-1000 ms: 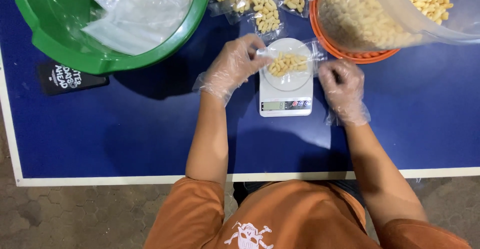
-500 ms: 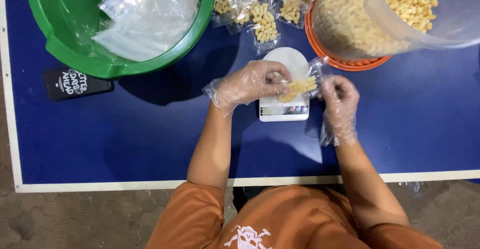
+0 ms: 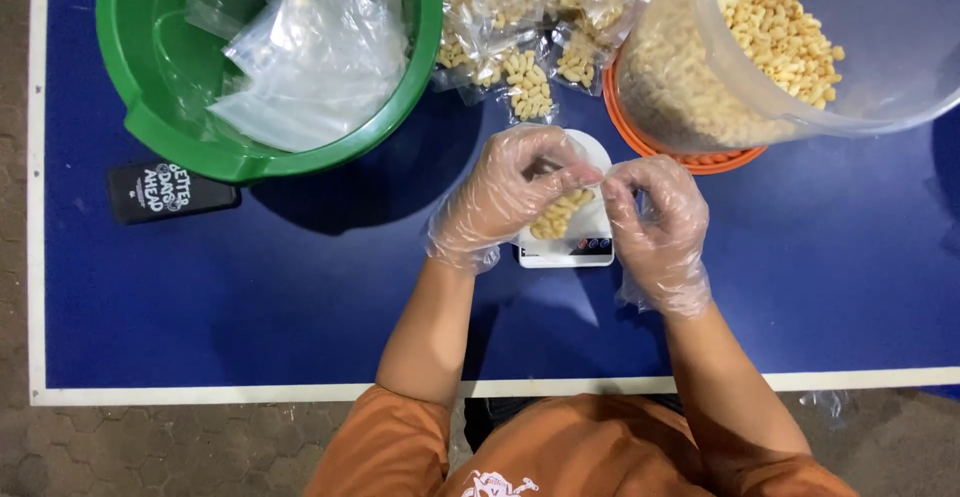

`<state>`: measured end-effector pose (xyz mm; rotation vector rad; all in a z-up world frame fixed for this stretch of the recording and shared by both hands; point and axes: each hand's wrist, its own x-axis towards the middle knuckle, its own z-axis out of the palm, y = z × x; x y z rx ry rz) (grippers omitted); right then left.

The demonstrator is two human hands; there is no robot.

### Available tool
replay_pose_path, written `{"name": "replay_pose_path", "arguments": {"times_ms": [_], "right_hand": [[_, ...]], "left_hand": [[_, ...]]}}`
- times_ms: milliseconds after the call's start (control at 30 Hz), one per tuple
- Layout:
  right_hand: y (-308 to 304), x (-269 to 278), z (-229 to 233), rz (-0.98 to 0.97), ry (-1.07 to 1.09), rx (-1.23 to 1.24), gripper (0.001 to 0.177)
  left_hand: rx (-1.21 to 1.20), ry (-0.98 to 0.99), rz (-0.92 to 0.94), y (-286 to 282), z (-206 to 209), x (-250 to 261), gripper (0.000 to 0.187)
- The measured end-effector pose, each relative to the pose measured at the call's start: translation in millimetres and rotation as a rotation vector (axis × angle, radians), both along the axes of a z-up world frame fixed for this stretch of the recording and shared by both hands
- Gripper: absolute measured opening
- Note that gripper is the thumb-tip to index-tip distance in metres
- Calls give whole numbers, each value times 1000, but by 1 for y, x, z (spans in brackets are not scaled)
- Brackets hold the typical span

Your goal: Weighing portions of snacks on a digital scale and packaging them into small plastic bags.

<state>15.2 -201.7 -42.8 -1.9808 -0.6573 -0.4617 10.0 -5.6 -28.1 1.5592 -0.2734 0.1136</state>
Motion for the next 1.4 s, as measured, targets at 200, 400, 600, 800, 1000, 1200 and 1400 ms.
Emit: {"name": "replay_pose_path", "arguments": {"times_ms": [200,400,600,800,1000,1200,1400], "right_hand": [[18,-4,25,44,103,117,8],[19,-2,40,78,143,204,13],[10,4,23,93,262,174,8],[9,8,10,27,440,230,11],[16,20,8,98,396,349,8],[22,24,13,146,328,452,19],[20,22,26,188,-72,19,37]], "left_hand": [[-74,-159,36,3,-1,-1,14],[-102,-131,37,5,-8,1,17],[-113,-107,78,15,0,0,17],[-81,-8,104,18,6,-1,22],[-186,84,100,18,3,-2,33],[-178,50,-2,26,27,-3,40],[-321,50,-417,25,-8,-4,54]]}}
